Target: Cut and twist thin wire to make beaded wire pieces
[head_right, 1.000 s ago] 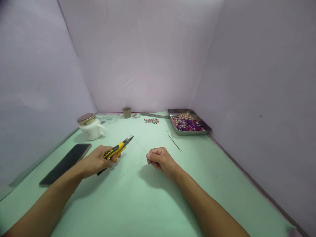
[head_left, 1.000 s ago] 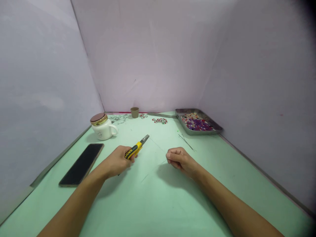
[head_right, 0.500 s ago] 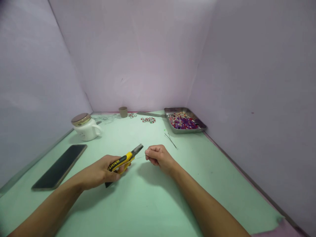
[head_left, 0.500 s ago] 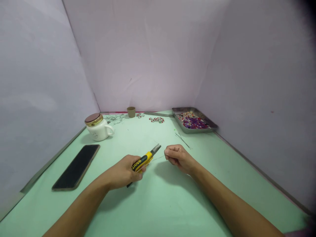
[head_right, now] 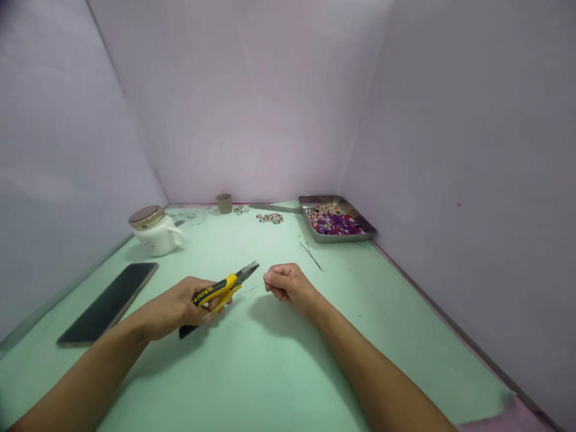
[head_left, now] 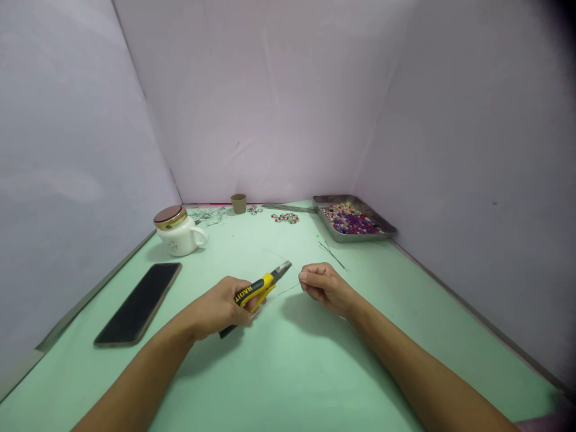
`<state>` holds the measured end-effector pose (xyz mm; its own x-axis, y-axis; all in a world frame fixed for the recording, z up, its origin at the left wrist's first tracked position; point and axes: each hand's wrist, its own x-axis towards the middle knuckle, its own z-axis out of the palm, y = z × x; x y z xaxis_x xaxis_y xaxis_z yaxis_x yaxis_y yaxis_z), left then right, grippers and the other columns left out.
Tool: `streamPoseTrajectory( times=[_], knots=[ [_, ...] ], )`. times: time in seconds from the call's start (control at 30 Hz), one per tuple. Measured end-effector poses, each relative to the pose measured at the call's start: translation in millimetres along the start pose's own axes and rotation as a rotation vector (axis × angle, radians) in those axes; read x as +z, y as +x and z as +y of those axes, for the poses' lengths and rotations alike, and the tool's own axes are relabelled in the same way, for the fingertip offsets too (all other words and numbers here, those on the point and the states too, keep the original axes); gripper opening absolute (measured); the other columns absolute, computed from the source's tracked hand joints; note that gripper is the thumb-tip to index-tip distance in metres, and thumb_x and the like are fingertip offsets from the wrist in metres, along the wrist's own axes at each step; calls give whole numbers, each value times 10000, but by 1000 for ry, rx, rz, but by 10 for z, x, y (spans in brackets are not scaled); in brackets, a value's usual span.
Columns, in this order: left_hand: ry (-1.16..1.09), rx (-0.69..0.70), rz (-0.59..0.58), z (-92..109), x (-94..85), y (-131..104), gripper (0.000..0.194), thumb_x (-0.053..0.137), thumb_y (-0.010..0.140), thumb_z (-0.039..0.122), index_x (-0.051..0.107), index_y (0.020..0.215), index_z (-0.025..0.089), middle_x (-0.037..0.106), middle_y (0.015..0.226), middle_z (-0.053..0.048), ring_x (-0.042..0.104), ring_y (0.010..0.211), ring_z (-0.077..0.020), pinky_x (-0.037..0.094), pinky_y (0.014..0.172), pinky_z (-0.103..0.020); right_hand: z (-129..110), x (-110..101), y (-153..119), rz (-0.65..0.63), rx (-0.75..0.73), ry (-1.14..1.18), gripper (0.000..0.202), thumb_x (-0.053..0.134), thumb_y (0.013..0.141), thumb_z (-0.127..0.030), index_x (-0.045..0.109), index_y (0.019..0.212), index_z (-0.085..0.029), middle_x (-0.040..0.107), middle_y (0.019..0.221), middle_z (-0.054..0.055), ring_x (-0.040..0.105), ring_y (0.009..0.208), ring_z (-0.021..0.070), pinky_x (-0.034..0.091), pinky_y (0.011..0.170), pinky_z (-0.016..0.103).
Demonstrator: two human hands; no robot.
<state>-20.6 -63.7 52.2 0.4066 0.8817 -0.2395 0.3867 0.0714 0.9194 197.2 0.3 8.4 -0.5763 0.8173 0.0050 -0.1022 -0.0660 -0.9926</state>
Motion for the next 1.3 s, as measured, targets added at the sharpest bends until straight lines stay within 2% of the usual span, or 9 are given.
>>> streamPoseTrajectory(
  times=[0.4,0.53,0.6,0.77,0.9,1.03,1.1,1.2,1.3],
  knots=[
    [-74,-57,153,-115,-211,47,158,549,524,86,421,556,173,533,678,7,530,729,-169,407,638,-279,-41,-48,-10,-7,-16,-67,226,551,667,-272,510,495,-132,322,347,-73,213,355,38,125,388,220],
    [56,-149,515,-211,-460,40,194,530,567,185,517,757,150,569,737,-48,551,615,-168,443,566,-307,-139,-198,-40,23,-80,-45,238,559,652,-253,479,459,-139,319,338,-74,195,342,35,103,378,225],
    [140,-163,576,-256,-553,45,203,510,589,218,517,779,145,563,748,-57,550,614,-168,438,552,-301,-163,-261,-44,36,-95,-16,247,554,651,-237,449,447,-147,314,336,-76,186,341,34,95,374,225],
    [432,-160,536,-339,-349,168,94,566,539,246,503,551,178,480,504,6,486,518,-170,348,491,-276,-89,-222,-27,-96,6,-2,266,509,633,-184,364,411,-166,246,317,-91,159,341,36,98,366,217],
    [620,-97,559,-390,-98,276,181,607,515,304,566,645,184,567,734,-58,507,708,-228,352,600,-308,-45,-78,-55,-361,114,-131,227,478,602,-146,368,403,-157,263,349,-85,195,361,38,122,369,207],
    [664,12,542,-291,-34,234,300,528,631,369,598,859,189,578,963,-79,486,901,-233,356,750,-314,-46,8,-87,-567,178,-226,220,483,611,-129,389,412,-141,267,384,-89,206,384,29,158,390,196],
    [611,125,517,-196,40,170,315,435,714,370,593,917,188,575,1008,-64,500,868,-197,375,718,-284,-43,27,-92,-594,192,-244,211,500,627,-137,421,431,-134,271,394,-90,210,387,27,166,393,194],
    [494,145,202,-96,240,78,271,465,705,381,649,794,203,615,680,-9,486,564,-136,358,536,-239,-41,43,-93,-580,194,-282,183,523,663,-178,495,491,-121,327,406,-82,230,385,28,173,389,194],
    [439,148,165,-76,398,47,211,470,692,292,658,673,197,575,546,13,458,502,-123,327,498,-232,-49,63,-92,-505,176,-286,167,577,669,-238,542,560,-116,374,424,-74,276,391,33,210,389,187]
  ],
)
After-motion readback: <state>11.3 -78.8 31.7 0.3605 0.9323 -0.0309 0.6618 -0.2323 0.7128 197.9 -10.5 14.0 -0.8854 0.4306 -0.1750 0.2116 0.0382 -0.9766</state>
